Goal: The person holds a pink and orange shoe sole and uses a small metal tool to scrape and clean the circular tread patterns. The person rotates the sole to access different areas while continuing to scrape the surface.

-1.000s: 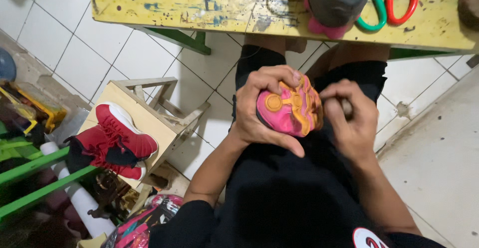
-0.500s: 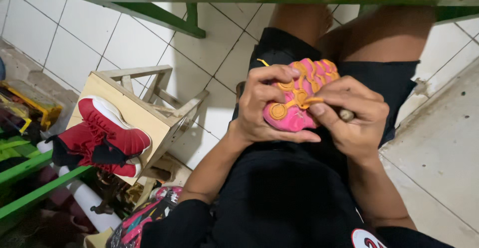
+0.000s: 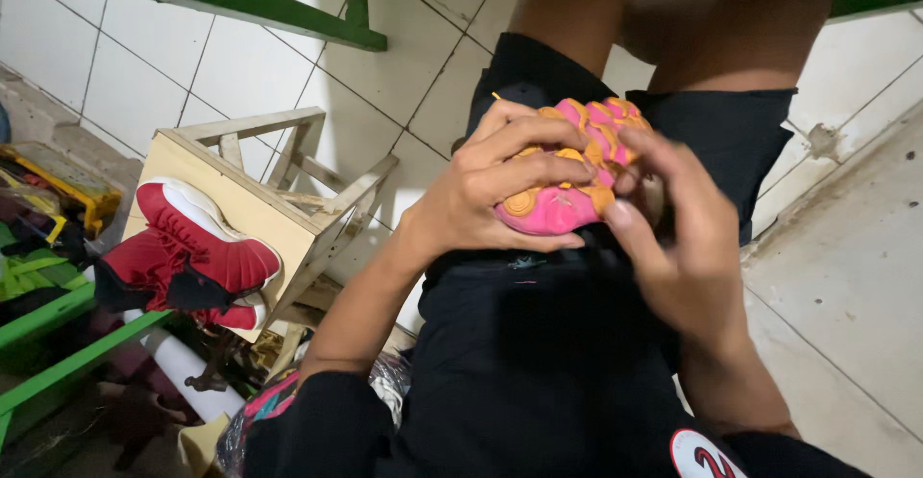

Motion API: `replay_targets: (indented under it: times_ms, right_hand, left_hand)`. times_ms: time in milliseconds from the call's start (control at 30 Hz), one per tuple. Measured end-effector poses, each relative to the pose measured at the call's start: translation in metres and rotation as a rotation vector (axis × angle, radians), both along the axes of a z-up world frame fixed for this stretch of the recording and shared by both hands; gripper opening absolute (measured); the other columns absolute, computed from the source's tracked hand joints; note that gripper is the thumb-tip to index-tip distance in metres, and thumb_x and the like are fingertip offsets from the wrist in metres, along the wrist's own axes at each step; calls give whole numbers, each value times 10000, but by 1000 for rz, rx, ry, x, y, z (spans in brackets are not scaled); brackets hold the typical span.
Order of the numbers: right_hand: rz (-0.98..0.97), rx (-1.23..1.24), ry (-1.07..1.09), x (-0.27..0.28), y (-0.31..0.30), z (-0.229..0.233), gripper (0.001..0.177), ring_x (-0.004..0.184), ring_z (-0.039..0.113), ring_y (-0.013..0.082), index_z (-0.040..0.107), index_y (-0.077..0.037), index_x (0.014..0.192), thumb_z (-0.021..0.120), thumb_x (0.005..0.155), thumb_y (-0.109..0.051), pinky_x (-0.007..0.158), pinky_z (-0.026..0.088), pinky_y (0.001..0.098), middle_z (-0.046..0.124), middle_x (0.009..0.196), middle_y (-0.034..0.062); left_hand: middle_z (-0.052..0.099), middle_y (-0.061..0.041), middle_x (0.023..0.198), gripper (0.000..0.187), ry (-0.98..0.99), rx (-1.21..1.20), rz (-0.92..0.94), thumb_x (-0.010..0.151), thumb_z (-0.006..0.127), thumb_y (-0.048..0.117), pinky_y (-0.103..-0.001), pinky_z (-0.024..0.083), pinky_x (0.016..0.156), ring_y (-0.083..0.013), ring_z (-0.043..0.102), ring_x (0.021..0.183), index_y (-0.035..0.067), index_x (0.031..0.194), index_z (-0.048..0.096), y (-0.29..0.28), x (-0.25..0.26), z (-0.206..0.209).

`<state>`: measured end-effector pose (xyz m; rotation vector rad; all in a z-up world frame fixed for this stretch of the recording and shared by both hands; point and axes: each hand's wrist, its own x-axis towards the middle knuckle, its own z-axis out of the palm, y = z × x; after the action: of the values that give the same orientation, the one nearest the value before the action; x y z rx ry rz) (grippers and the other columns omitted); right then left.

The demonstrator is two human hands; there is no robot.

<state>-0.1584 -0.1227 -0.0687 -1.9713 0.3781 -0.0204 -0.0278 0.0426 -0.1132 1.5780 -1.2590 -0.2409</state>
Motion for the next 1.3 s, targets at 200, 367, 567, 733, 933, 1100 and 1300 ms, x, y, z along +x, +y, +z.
replay_targets:
  times_ms: [200,367,567,733,933,1100,1300]
  right_hand:
    - [146,-199,-109,-40,7,1,240,642,628,141,664,-17,1143,600,915,-56,611,473,239,707,1050,131]
    - [112,-387,-136,-47,9,-2,249,541,531,105,708,-119,1155,660,917,-62,509,400,241,644,875,24]
    - [186,-454,-102,-56,9,-4,389,708,609,114,641,-180,1265,649,905,-32,538,433,279,595,917,11]
    - [214,-380,-55,-57,2,-5,351,697,611,131,643,-177,1259,623,920,-89,544,453,301,598,908,10]
    - [241,-308,-34,-53,-7,2,350,628,571,145,639,-165,1231,588,909,-38,542,438,299,557,854,21]
    - [286,-105,14,-49,-15,9,392,560,487,130,605,-116,1301,533,926,-24,590,427,252,520,822,28]
    - [349,-37,73,-48,-22,10,417,538,461,153,572,-106,1339,510,932,-41,553,409,273,464,753,29]
  left_hand:
    - [492,-236,1300,416,194,-21,-27,827,865,198,-594,354,1224,-450,440,1341,61,1133,619,-1,-8,5]
    - [506,-266,1202,393,129,-69,-93,853,819,169,-658,357,1181,-377,529,1205,-32,1101,591,-4,-9,3]
    - [528,-262,1151,382,95,-74,-105,884,757,202,-676,387,1147,-390,540,1169,-70,1088,583,-6,-12,7]
    - [546,-248,1139,414,93,-67,-138,864,799,202,-650,402,1144,-400,532,1185,-58,1097,577,-7,-11,0]
    - [508,-216,1280,458,171,-22,-148,852,817,291,-574,438,1166,-393,431,1336,39,1136,560,-5,-16,-13]
    - [556,-231,1246,485,187,-32,-133,816,809,346,-578,429,1147,-402,497,1282,26,1071,549,-9,-17,-14]
    - [577,-212,1225,555,164,-39,-123,780,848,363,-567,443,1142,-365,509,1274,31,1089,529,-10,-17,-18]
